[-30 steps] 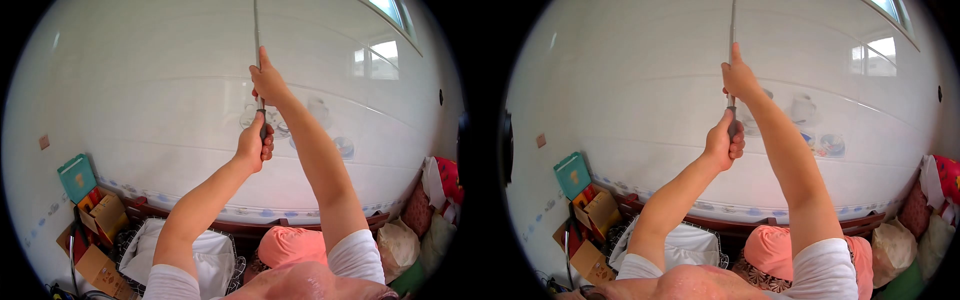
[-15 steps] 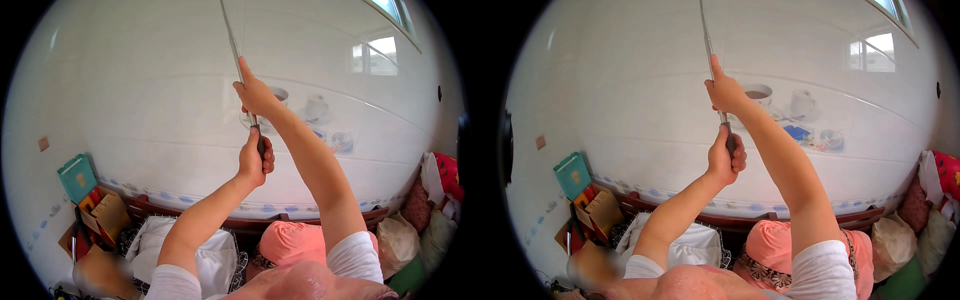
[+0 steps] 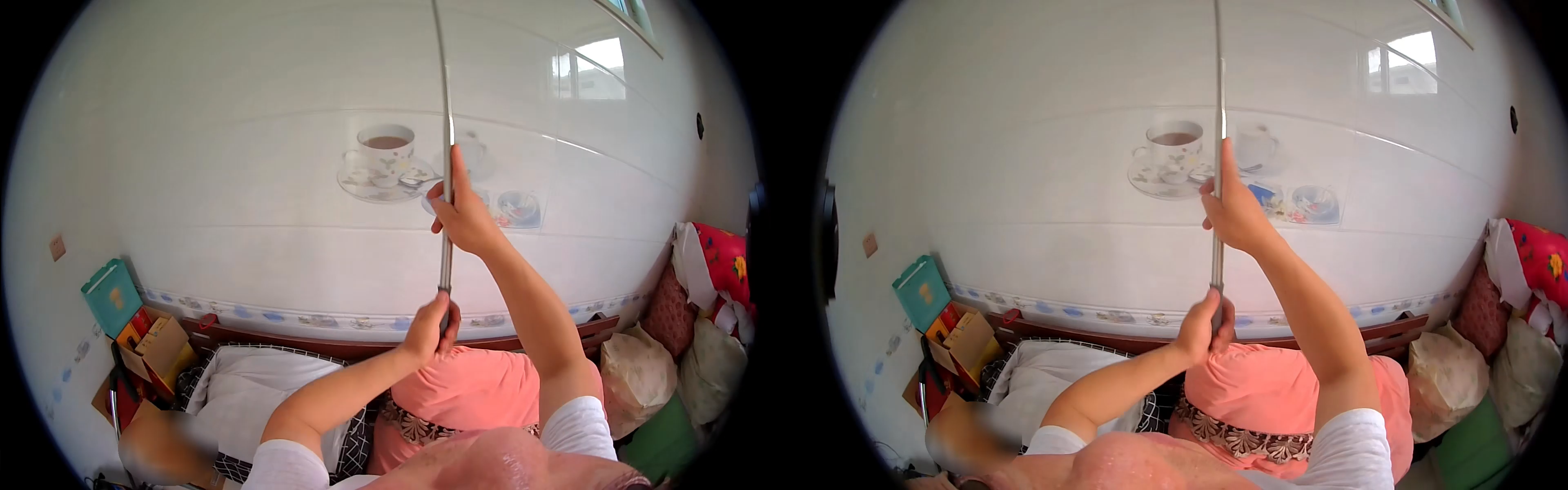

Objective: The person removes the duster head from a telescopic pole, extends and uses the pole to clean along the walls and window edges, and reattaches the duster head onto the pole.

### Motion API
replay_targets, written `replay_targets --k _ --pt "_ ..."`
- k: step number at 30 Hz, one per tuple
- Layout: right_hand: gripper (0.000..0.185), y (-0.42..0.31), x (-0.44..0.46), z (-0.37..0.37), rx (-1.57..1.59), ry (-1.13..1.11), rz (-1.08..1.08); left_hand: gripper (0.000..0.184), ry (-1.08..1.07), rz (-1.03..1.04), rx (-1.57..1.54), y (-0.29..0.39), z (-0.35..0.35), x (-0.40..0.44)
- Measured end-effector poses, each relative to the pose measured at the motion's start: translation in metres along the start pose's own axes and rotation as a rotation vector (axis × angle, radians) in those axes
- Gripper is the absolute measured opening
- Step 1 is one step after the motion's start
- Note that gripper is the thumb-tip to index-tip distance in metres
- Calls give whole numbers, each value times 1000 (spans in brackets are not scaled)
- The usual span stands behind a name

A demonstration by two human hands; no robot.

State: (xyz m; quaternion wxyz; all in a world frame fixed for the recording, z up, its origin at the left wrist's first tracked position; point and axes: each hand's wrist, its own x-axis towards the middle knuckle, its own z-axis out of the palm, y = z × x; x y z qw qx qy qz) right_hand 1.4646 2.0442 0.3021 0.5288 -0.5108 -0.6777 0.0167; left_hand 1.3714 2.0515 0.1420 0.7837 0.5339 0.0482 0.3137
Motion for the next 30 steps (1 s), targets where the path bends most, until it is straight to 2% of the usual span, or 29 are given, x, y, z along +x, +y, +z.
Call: replay_targets --k 3,5,9,14,16,19,21,26,30 --pt "70 -3 -4 -27 -7 128 33 50 -51 -46 17 -22 17 -20" --pt "68 -3 1 -50 94 295 119 50 -99 -160 10 -26 25 -31" --pt "66 -6 1 -61 176 375 92 45 -95 -258 -49 -10 25 -46" --pt "69 -39 12 -13 97 215 63 44 -69 -164 -108 0 12 -84" --pt "70 -58 12 16 108 168 77 50 83 -110 -16 8 0 -103" --pt "71 -78 12 61 143 87 71 50 178 -74 -19 13 -22 -137" --pt "74 -94 11 92 142 -41 42 50 150 -69 -83 18 -34 -162" --pt "73 -126 5 161 161 -198 25 51 197 34 -210 17 -58 -208" --pt "73 -136 0 192 175 -207 4 51 226 46 -219 23 -73 -234"
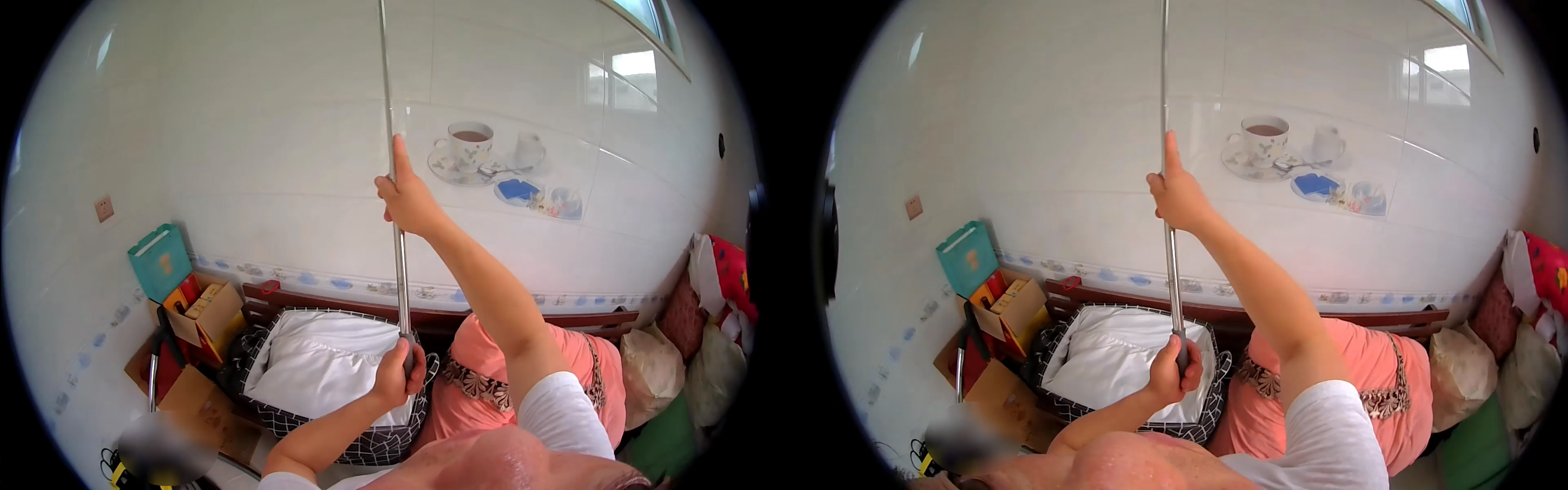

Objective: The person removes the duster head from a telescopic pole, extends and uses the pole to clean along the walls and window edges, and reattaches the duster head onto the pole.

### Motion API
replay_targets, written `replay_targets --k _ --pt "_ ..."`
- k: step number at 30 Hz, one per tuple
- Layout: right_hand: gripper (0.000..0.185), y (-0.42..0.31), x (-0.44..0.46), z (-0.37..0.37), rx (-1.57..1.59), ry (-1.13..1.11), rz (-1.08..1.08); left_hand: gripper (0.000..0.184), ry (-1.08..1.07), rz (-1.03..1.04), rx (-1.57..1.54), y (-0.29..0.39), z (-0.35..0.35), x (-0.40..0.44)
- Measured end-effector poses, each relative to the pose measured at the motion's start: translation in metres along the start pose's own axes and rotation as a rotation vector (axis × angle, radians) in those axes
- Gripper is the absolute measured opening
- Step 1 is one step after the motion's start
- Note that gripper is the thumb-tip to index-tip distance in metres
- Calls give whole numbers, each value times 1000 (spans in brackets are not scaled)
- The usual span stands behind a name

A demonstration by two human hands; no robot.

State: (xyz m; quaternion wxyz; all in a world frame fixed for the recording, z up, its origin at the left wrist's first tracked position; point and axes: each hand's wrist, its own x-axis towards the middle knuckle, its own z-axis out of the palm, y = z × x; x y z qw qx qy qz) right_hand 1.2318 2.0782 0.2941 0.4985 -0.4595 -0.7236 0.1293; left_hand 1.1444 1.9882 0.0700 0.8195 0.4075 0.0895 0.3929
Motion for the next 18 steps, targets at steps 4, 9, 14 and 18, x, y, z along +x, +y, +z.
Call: replay_targets --k 4,9,14,18 --pt "71 0 -23 -14 54 93 53 49 -21 -63 45 -6 -6 -7" --pt "71 11 -63 -52 73 137 76 47 -99 -115 71 -42 14 -8" --pt "71 34 -104 -93 134 210 82 44 -113 -168 138 -80 38 -8" --pt "70 56 -133 -128 179 335 55 42 -136 -217 190 -98 58 -4"
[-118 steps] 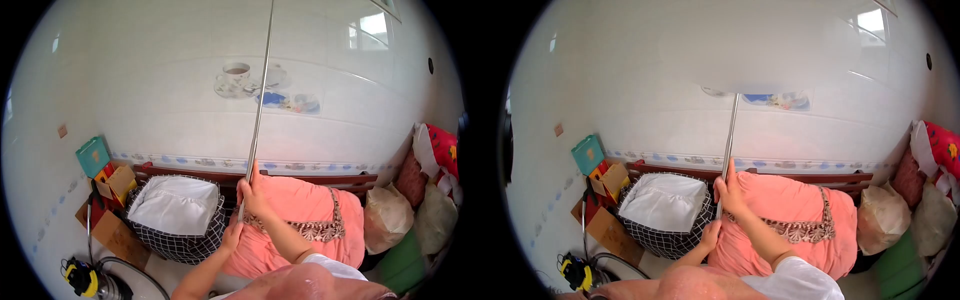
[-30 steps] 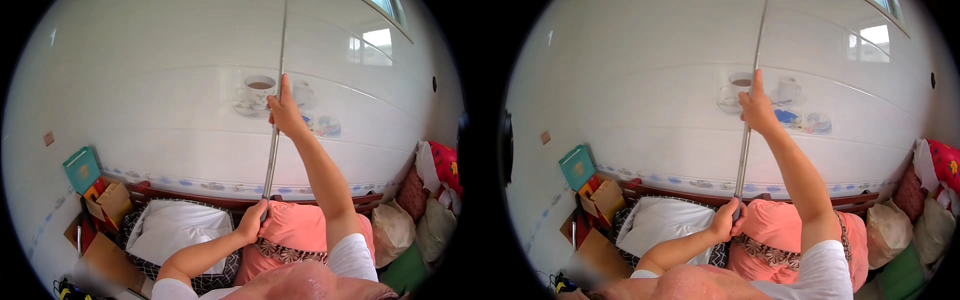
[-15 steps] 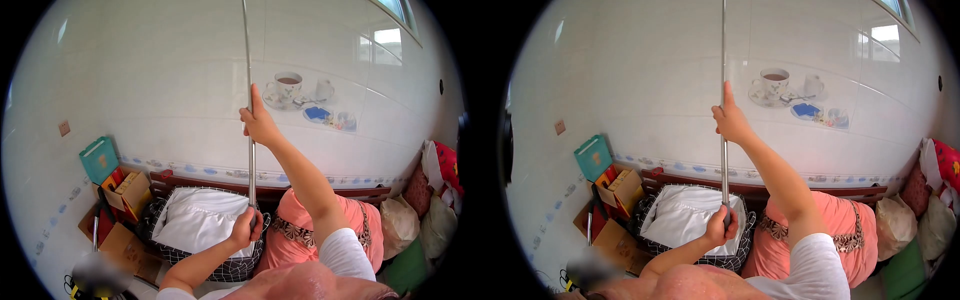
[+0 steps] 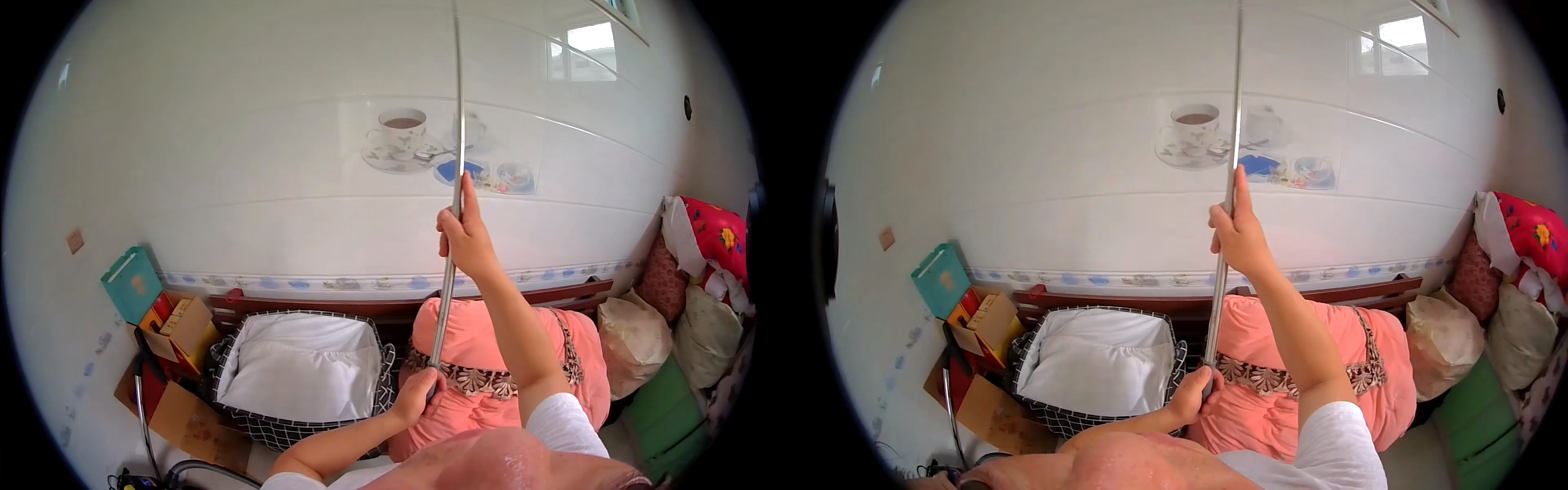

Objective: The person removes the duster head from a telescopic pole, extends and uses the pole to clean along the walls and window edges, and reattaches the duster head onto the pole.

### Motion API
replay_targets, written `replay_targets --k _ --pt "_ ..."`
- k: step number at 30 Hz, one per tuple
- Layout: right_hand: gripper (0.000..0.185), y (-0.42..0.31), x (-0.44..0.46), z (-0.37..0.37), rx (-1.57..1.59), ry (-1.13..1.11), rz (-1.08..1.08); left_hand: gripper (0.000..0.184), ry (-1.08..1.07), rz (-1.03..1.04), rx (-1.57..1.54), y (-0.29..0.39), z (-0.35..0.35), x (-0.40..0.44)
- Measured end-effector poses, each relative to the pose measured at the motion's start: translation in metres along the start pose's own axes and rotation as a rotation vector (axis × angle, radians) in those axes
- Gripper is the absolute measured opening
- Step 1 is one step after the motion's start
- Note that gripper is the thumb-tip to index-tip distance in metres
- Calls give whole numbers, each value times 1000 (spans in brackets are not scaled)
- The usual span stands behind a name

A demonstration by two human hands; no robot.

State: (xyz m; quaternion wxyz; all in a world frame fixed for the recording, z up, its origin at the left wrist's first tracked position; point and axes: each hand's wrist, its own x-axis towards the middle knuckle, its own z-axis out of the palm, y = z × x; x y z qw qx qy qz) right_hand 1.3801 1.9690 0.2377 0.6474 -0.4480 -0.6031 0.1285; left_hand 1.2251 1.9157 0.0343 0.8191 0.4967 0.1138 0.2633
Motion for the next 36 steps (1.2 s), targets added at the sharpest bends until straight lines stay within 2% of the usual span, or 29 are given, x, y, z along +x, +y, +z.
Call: replay_targets --k 6,10,16,27,33,36 --pt "70 12 -14 -43 112 95 -35 40 15 -25 99 -7 19 7" --pt "70 10 -30 -40 135 104 -45 41 21 -45 161 -15 18 -8" --pt "71 -7 -48 13 92 -42 31 44 107 -42 79 -26 7 -53" --pt "73 -61 -97 193 201 -400 58 44 374 34 -237 -14 -44 -199" --pt "74 -81 -109 214 289 -376 28 46 356 8 -135 20 -54 -252" --pt "74 -104 -115 212 360 -365 -7 48 236 -78 -129 36 -53 -282"
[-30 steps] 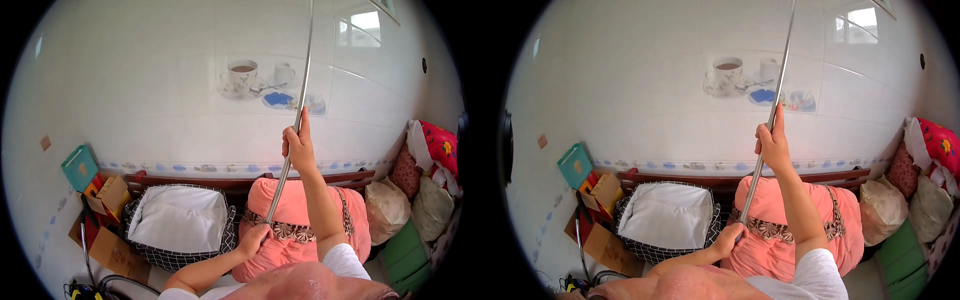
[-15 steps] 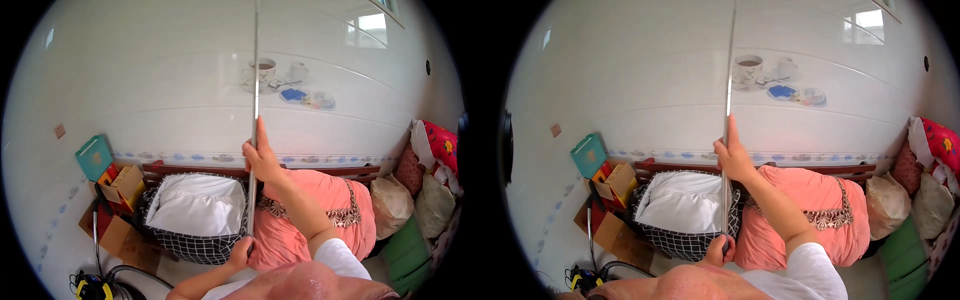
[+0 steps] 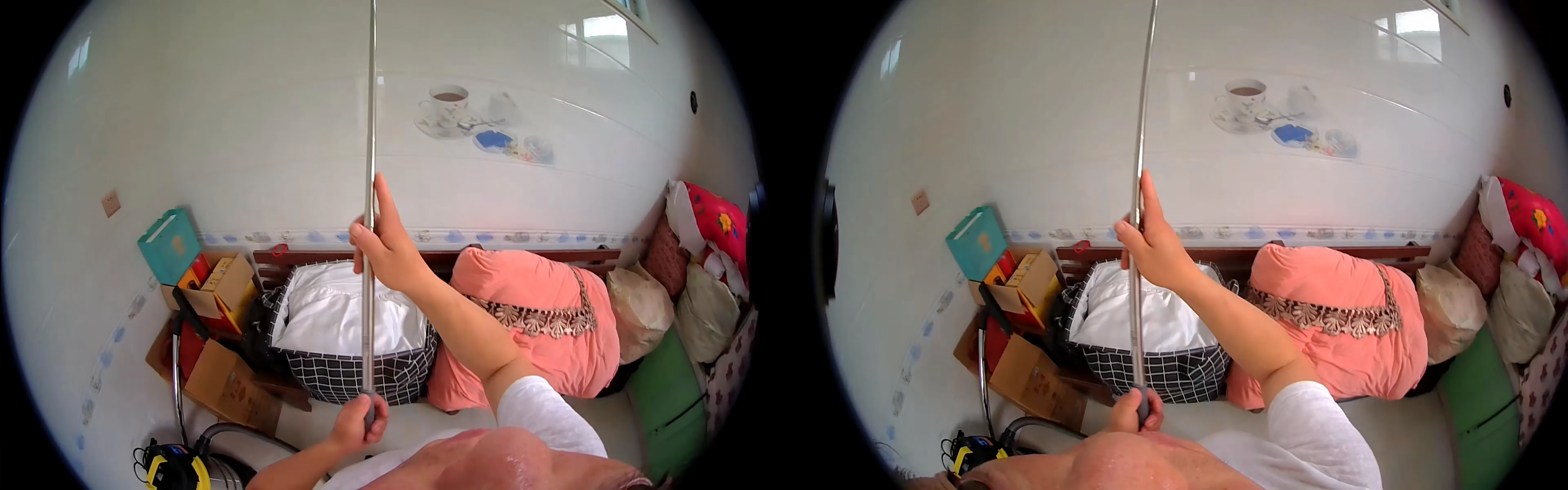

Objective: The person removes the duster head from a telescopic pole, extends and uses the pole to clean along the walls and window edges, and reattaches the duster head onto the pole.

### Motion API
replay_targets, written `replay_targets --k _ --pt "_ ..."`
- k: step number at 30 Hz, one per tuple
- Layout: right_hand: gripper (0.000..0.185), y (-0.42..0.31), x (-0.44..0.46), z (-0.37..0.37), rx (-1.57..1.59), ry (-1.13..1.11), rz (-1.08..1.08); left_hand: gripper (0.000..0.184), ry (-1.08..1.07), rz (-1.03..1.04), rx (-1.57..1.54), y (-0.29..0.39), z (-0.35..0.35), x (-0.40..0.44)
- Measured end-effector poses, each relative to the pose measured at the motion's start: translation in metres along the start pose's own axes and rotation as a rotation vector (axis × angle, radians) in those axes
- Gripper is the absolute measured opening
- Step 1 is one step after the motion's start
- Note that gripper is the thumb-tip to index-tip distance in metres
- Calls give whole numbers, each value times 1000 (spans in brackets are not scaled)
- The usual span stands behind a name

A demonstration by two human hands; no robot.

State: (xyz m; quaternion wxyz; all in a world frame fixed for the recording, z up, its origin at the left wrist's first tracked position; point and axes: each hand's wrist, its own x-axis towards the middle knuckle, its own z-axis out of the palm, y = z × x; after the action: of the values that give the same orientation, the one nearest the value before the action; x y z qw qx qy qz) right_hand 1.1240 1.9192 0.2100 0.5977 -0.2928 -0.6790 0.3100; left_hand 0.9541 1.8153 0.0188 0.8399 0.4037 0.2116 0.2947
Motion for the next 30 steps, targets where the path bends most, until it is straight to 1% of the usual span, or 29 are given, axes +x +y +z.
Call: replay_targets --k 1,4,7,9,11,14,15,17,18,20,21,22,23,26,27,29,30 --pt "75 -8 0 3 42 -14 -40 48 -3 -13 -3 5 2 -12" --pt "78 -36 -5 12 89 -13 -40 53 -150 -43 -33 23 13 -49" --pt "79 -60 -17 11 140 -27 -49 55 -151 -97 -25 35 37 -81" --pt "75 -69 -29 6 211 10 -134 55 -181 -102 -24 37 52 -94" --pt "74 -83 -44 -5 221 47 -113 54 -228 -136 3 37 72 -104" --pt "74 -114 -64 -29 279 177 -120 53 -282 -198 -39 33 113 -110" --pt "74 -121 -67 -40 273 174 -110 53 -285 -199 -51 33 128 -109" --pt "76 -139 -72 -64 262 222 -188 53 -324 -261 -83 33 159 -105" --pt "76 -149 -73 -77 259 216 -189 53 -327 -256 -85 34 173 -100" --pt "71 -169 -74 -100 224 282 -246 54 -369 -273 -77 36 200 -88" --pt "65 -175 -74 -113 265 282 -267 53 -364 -279 -80 38 213 -82" --pt "62 -184 -72 -125 234 349 -260 52 -361 -283 -82 40 226 -74" --pt "59 -193 -72 -135 205 417 -248 50 -404 -274 -85 43 239 -68" --pt "50 -226 -66 -166 201 461 -201 46 -496 -246 -121 54 278 -59" --pt "48 -240 -67 -166 182 468 -180 43 -537 -232 -144 55 287 -61" --pt "37 -257 -65 -162 150 460 -139 41 -574 -218 -198 53 303 -72" --pt "37 -266 -63 -155 149 457 -140 38 -609 -212 -254 53 307 -79"
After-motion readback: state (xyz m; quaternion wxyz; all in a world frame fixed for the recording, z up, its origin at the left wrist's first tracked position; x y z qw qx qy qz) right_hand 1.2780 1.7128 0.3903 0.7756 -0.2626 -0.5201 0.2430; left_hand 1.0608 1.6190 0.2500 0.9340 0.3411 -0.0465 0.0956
